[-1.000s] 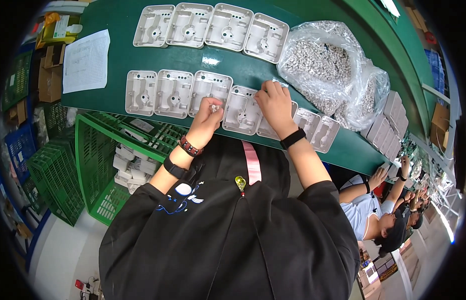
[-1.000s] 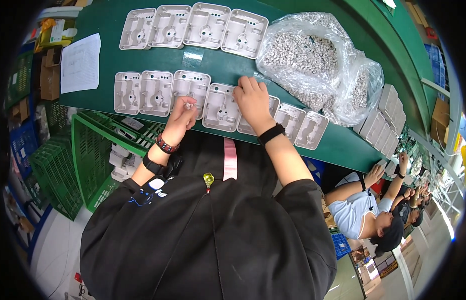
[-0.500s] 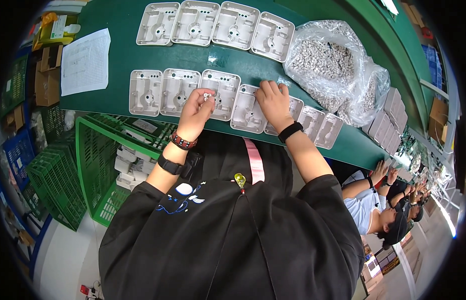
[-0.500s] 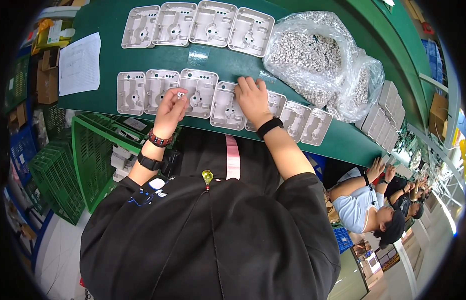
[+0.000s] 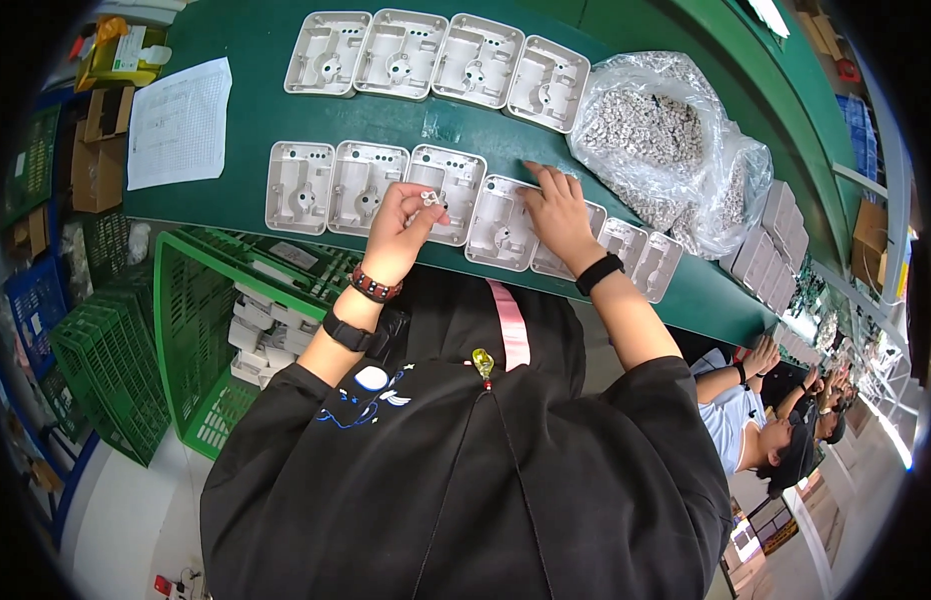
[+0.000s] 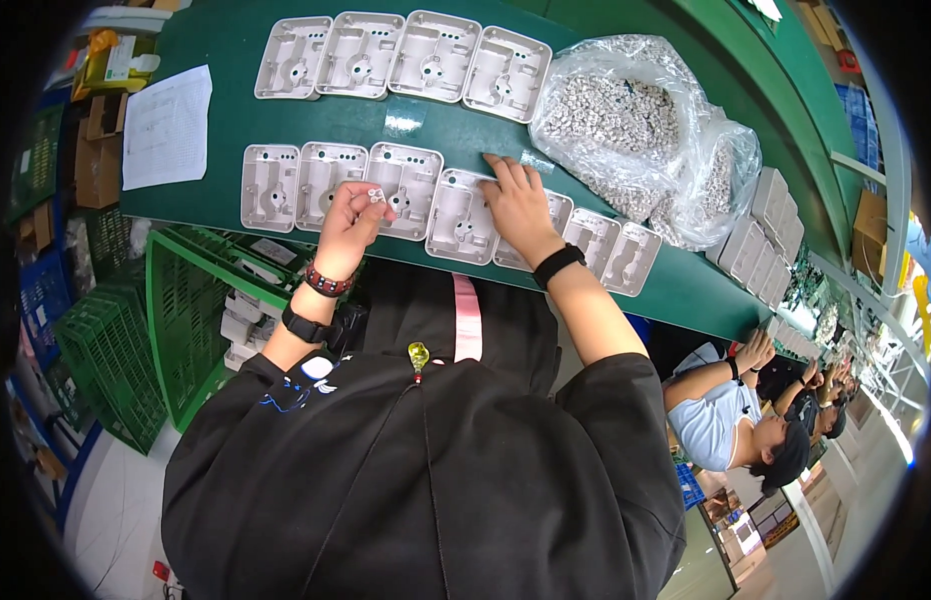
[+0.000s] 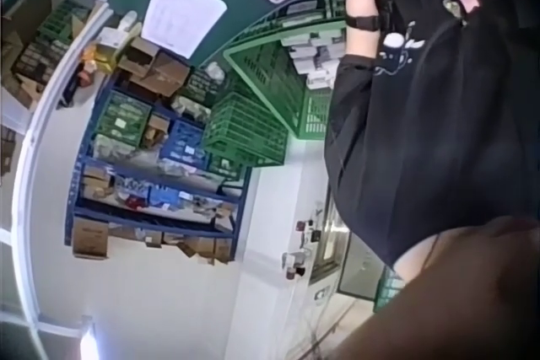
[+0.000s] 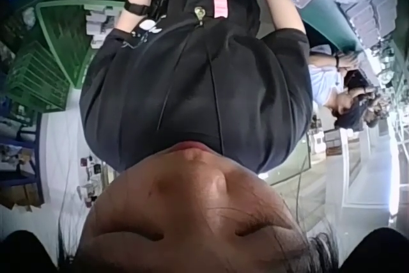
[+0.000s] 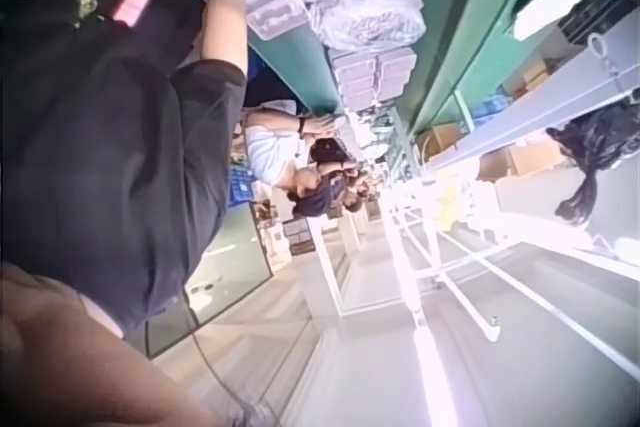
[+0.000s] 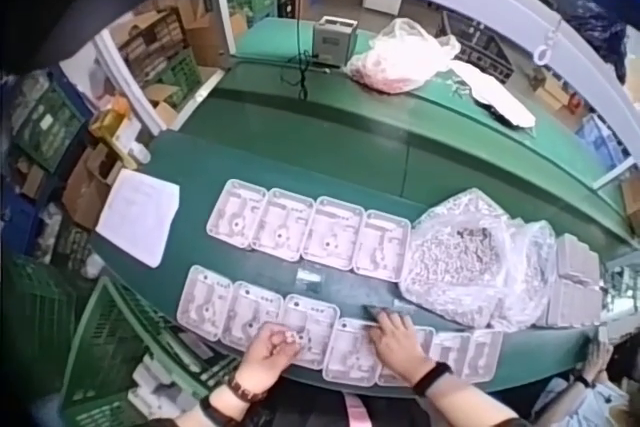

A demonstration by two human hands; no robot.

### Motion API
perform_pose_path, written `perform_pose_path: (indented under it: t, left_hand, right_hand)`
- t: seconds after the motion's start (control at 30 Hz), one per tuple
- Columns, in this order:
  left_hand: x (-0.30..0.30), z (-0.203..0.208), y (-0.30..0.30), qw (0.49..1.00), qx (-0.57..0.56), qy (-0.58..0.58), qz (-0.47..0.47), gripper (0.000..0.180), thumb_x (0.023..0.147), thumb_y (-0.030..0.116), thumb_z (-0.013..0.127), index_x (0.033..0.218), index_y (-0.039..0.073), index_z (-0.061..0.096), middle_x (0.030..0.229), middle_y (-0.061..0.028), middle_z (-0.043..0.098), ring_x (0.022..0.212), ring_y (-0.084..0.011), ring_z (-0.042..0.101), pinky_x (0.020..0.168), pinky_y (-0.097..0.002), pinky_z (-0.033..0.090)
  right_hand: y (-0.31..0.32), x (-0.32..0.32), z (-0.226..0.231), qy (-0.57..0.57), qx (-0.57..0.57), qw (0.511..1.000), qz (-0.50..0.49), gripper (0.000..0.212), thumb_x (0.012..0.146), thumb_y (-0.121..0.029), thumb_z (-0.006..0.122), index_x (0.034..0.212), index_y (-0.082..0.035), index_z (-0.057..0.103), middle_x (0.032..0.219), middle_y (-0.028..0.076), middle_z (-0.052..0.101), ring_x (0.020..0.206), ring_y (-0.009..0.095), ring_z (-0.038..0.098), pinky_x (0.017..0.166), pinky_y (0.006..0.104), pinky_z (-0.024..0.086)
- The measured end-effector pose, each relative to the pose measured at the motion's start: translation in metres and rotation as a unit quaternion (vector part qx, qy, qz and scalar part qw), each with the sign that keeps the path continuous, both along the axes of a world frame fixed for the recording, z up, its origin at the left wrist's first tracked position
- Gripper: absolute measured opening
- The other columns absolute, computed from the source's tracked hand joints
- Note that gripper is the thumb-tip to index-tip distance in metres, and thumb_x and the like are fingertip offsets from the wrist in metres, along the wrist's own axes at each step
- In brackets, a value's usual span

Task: The person takes plastic housings from a green crate and places them on the table, then picks up small metal components from a bag and inserts them into the housings. Finally, the person moves the assembled housings to the side of the table.

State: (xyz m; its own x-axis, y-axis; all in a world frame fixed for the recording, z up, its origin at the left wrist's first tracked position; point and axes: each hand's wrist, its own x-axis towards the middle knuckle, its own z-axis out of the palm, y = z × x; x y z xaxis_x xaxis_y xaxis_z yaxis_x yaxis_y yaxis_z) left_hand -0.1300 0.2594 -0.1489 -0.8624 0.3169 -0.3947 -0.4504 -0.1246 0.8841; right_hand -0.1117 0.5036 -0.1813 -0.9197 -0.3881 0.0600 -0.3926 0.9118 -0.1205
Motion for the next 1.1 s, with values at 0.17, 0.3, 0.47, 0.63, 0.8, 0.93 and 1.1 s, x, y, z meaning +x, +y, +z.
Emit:
perform_pose_path:
  t: [0.17,0.3,0.47,0.63,0.8,0.93,1.1]
  left_hand:
    - [-0.005,0.004,-0.003,0.998,0.016,-0.034,-0.043,0.024,0.085,0.008,0.053,0.107,0.001,0.047,0.074,-0.0007,0.055,0.069,-0.0061,0.052,0.063,-0.0183,0.039]
    - [-0.006,0.005,-0.002,0.998,-0.008,-0.026,-0.053,0.023,0.085,0.008,0.053,0.107,0.001,0.048,0.073,0.0000,0.055,0.068,-0.0061,0.052,0.065,-0.0194,0.040]
    - [-0.008,0.008,-0.002,0.996,-0.036,0.002,-0.082,0.023,0.084,0.008,0.054,0.106,0.001,0.050,0.072,0.0003,0.055,0.070,-0.0063,0.053,0.068,-0.0198,0.041]
    - [-0.008,0.013,-0.001,0.992,-0.068,0.027,-0.107,0.022,0.084,0.007,0.054,0.105,0.001,0.051,0.076,-0.0017,0.058,0.071,-0.0071,0.055,0.070,-0.0203,0.042]
    - [-0.002,0.007,-0.002,0.994,-0.041,0.042,-0.096,0.013,0.084,0.006,0.053,0.096,0.001,0.051,0.079,-0.0039,0.061,0.072,-0.0088,0.056,0.069,-0.0208,0.043]
    - [-0.007,0.008,-0.011,0.988,0.053,-0.083,-0.118,0.006,0.084,0.003,0.052,0.090,0.001,0.049,0.077,-0.0037,0.059,0.074,-0.0097,0.057,0.069,-0.0212,0.043]
    - [-0.003,0.014,-0.010,0.993,0.036,-0.014,-0.113,0.005,0.084,0.000,0.051,0.086,0.002,0.048,0.076,-0.0035,0.059,0.070,-0.0080,0.054,0.065,-0.0203,0.042]
  right_hand:
    - [0.003,0.015,0.006,-0.047,-0.056,0.994,-0.081,0.021,0.071,-0.021,0.060,0.090,-0.011,0.062,0.118,0.008,0.046,0.106,0.026,0.043,0.087,0.0365,0.034]
    - [-0.006,0.020,0.005,-0.048,-0.066,0.988,-0.128,0.023,0.071,-0.021,0.062,0.093,-0.014,0.062,0.119,0.007,0.045,0.106,0.026,0.042,0.088,0.0375,0.033]
    - [-0.008,0.012,0.004,-0.030,-0.033,0.992,-0.122,0.022,0.072,-0.021,0.062,0.093,-0.014,0.063,0.120,0.007,0.045,0.106,0.025,0.042,0.090,0.0409,0.030]
    - [-0.011,0.003,0.018,-0.048,-0.014,0.992,-0.114,0.023,0.072,-0.018,0.063,0.094,-0.013,0.062,0.114,0.007,0.047,0.102,0.026,0.043,0.088,0.0393,0.032]
    - [-0.059,0.000,0.069,-0.076,-0.246,0.957,-0.133,0.025,0.070,-0.012,0.064,0.095,-0.011,0.060,0.104,0.008,0.050,0.098,0.027,0.045,0.083,0.0357,0.036]
    - [-0.083,-0.002,0.087,-0.081,-0.394,0.909,-0.110,0.025,0.069,-0.006,0.064,0.093,-0.008,0.058,0.096,0.010,0.051,0.092,0.027,0.047,0.077,0.0345,0.039]
    - [-0.088,-0.002,0.098,-0.034,-0.332,0.941,-0.058,0.022,0.069,-0.005,0.064,0.090,-0.006,0.058,0.095,0.010,0.050,0.088,0.028,0.047,0.074,0.0359,0.039]
